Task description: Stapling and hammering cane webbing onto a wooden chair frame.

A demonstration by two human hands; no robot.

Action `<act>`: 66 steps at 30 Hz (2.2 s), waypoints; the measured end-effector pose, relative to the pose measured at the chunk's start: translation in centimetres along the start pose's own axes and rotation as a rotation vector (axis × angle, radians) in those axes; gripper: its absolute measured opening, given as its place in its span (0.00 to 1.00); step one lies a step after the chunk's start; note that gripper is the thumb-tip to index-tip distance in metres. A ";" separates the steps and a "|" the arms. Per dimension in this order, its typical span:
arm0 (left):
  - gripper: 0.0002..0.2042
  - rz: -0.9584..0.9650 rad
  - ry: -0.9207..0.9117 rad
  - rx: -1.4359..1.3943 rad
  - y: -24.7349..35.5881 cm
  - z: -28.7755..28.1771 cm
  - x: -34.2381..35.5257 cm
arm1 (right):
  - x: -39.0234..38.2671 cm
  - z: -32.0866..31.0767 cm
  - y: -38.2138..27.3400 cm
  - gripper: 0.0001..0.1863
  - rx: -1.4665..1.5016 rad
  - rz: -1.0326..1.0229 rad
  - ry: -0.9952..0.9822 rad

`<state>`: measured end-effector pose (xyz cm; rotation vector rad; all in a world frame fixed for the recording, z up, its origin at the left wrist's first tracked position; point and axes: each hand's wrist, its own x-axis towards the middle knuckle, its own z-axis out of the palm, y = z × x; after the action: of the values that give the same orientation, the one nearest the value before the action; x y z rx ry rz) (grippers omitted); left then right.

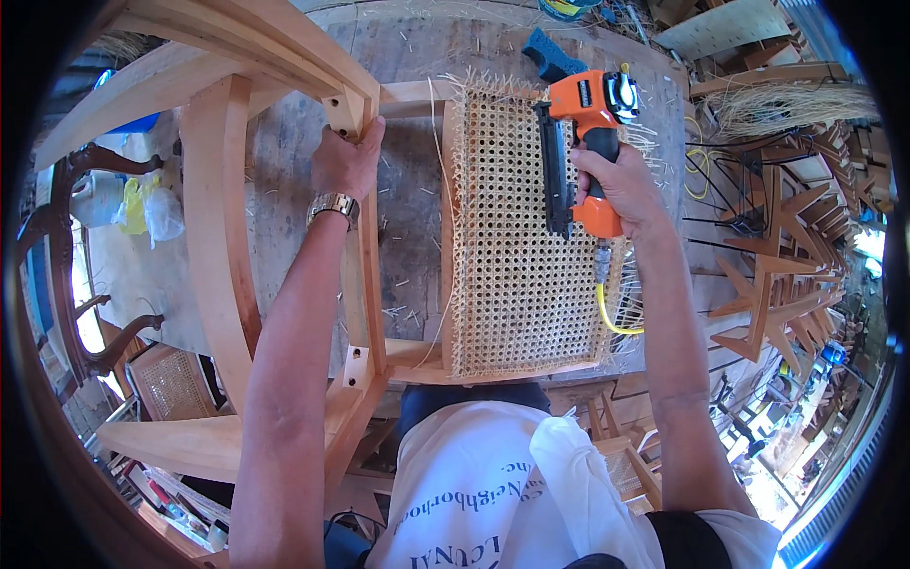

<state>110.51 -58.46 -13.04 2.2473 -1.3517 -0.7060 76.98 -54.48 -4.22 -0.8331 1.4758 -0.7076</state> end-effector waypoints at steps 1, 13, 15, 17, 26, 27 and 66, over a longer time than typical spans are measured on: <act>0.35 0.000 -0.003 -0.003 0.0 0.0 0.0 | 0.0 0.3 -0.2 0.14 -0.021 0.005 0.001; 0.37 -0.003 -0.006 0.033 -0.5 0.4 0.3 | 0.7 1.8 0.1 0.14 0.016 -0.008 -0.020; 0.38 0.001 -0.003 0.030 -0.5 0.3 0.3 | 0.6 1.9 0.1 0.12 0.015 -0.004 -0.009; 0.38 -0.013 -0.006 0.066 -0.4 0.3 0.4 | 0.6 2.0 0.0 0.10 0.015 -0.001 0.003; 0.38 -0.005 -0.004 0.032 -0.5 0.3 0.4 | 0.9 1.9 0.1 0.11 0.058 0.001 -0.003; 0.38 -0.005 -0.004 0.032 -0.5 0.3 0.4 | 0.9 1.9 0.2 0.11 0.063 -0.002 0.000; 0.33 0.062 0.092 0.004 -0.7 0.8 0.6 | -8.9 -8.9 2.7 0.12 0.252 0.010 0.288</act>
<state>110.73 -58.81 -14.19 2.2029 -1.3727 -0.5717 67.88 -45.97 -0.85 -0.5453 1.6019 -1.0151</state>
